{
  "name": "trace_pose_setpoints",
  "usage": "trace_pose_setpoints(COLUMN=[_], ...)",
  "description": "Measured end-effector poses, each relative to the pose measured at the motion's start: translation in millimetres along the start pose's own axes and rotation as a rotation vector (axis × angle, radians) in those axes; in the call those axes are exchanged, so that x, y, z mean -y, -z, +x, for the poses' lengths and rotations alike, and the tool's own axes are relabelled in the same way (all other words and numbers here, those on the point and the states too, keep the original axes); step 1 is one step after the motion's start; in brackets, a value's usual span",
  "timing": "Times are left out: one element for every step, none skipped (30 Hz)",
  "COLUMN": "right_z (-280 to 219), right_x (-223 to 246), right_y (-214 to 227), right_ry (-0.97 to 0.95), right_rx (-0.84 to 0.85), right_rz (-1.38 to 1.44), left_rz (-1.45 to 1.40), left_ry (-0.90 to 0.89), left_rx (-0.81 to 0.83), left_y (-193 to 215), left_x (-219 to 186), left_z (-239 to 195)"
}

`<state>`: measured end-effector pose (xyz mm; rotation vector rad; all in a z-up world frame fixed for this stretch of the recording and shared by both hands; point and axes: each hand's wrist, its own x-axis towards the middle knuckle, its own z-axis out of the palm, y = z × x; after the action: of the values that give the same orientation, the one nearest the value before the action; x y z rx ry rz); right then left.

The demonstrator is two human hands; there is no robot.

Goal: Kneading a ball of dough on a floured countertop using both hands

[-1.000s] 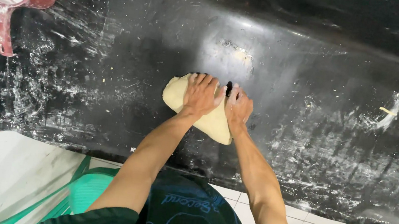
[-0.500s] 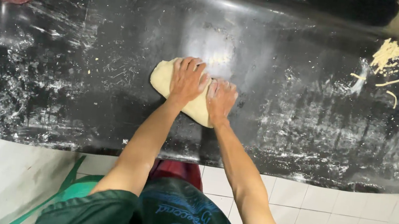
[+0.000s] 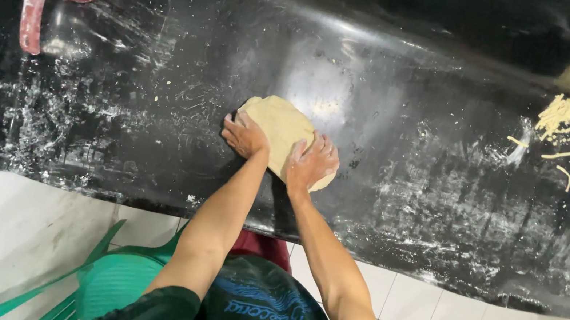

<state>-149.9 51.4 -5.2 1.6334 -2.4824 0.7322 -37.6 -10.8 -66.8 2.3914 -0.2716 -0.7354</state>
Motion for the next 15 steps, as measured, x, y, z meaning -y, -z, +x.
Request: trace_pose_setpoints(right_z=[2, 6, 9, 9, 10, 11, 11, 11, 15, 18, 20, 21, 22, 22, 24], right_x=[0, 0, -3, 1, 1, 1, 2, 3, 6, 8, 11, 14, 15, 17, 17], right_y=[-2, -5, -7, -10, -11, -12, -12, -10, -11, -10, -9, -7, -8, -7, -6], right_ry=[0.002, 0.004, 0.003, 0.002, -0.017, -0.036, -0.037, -0.053, -0.070, -0.070, -0.110, -0.150, -0.153, -0.148, -0.139], right_rx=[0.008, -0.001, -0.010, -0.003, 0.016, 0.035, 0.051, 0.090, 0.121, 0.131, 0.180, 0.229, 0.235, 0.216, 0.189], right_rz=[0.006, 0.026, 0.038, 0.034, 0.031, 0.028, 0.023, 0.023, 0.029, 0.032, 0.056, 0.079, 0.080, 0.095, 0.107], left_rz=[0.003, 0.008, 0.018, 0.024, 0.077, 0.129, 0.144, 0.183, 0.215, 0.222, 0.244, 0.266, 0.273, 0.275, 0.270], left_ry=[0.003, 0.013, 0.024, 0.028, 0.038, 0.047, 0.056, 0.017, -0.027, -0.024, -0.060, -0.096, -0.096, -0.125, -0.155], left_rx=[-0.009, -0.126, -0.234, -0.234, -0.297, -0.360, -0.364, -0.364, -0.366, -0.373, -0.381, -0.390, -0.393, -0.352, -0.308], left_y=[-7, -15, -26, -22, -21, -20, -20, -19, -21, -26, -29, -32, -31, -28, -28], left_x=[-6, -12, -17, -23, -28, -33, -32, -31, -36, -35, -33, -30, -31, -32, -34], left_z=[3, 8, 8, 8, 4, 0, 2, 3, 7, 12, 18, 23, 25, 26, 27])
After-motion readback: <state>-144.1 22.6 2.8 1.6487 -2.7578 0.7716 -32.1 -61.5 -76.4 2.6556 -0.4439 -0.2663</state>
